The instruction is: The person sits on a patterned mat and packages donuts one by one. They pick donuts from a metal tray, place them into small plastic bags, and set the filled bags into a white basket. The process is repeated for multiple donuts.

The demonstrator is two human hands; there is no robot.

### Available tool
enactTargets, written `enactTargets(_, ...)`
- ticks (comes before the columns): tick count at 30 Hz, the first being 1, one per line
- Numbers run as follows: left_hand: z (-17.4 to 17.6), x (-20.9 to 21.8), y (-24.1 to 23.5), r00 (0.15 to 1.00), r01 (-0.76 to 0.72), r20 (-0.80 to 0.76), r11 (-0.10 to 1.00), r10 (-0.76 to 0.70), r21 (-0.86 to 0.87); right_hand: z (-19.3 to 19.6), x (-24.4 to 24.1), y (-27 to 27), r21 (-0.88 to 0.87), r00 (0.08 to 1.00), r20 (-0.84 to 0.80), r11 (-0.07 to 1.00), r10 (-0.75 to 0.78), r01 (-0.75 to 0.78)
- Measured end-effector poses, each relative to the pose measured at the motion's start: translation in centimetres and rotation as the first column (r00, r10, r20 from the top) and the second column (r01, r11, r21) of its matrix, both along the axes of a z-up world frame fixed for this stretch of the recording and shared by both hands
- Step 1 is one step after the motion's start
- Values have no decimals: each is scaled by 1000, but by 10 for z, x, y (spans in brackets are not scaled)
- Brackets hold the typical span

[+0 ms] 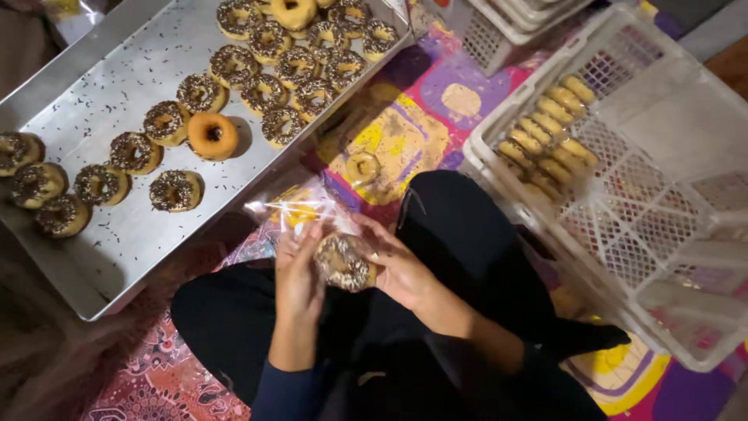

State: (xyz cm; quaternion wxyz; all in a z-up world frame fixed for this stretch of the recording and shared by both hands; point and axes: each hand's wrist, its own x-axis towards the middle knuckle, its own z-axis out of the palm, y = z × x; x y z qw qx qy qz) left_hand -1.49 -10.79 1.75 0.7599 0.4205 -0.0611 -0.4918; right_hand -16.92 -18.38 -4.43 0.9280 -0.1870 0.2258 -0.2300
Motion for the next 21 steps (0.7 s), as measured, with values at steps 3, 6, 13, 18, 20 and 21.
enactTargets(3, -12, -11, 0, 998, 0, -61, 999, -3, -49, 8, -3, -1, 41, 997, 55, 998, -50, 48)
enactTargets(6, -15, -6, -3, 992, -63, -116, 995, 54, -78, 21, 1, -3, -39, 997, 76, 999, -8, 11)
enactTargets(13, -30, -2, 5, 997, -70, -31, 984, 66, -163, 33, 2, 0, -121, 990, 132, 992, 41, -25)
enactTargets(18, -39, 2, 8, 998, -53, 13, 972, 58, -228, 38, -2, 0, -204, 990, 113, 977, 87, -63)
enactTargets(20, -31, 3, 14, 995, -5, 99, 969, 31, -247, 40, 4, 2, -216, 993, 97, 975, 72, -50)
enactTargets(21, -26, 3, 16, 999, -2, 38, 963, 13, -271, 39, 6, 2, -220, 993, 95, 974, 69, -46)
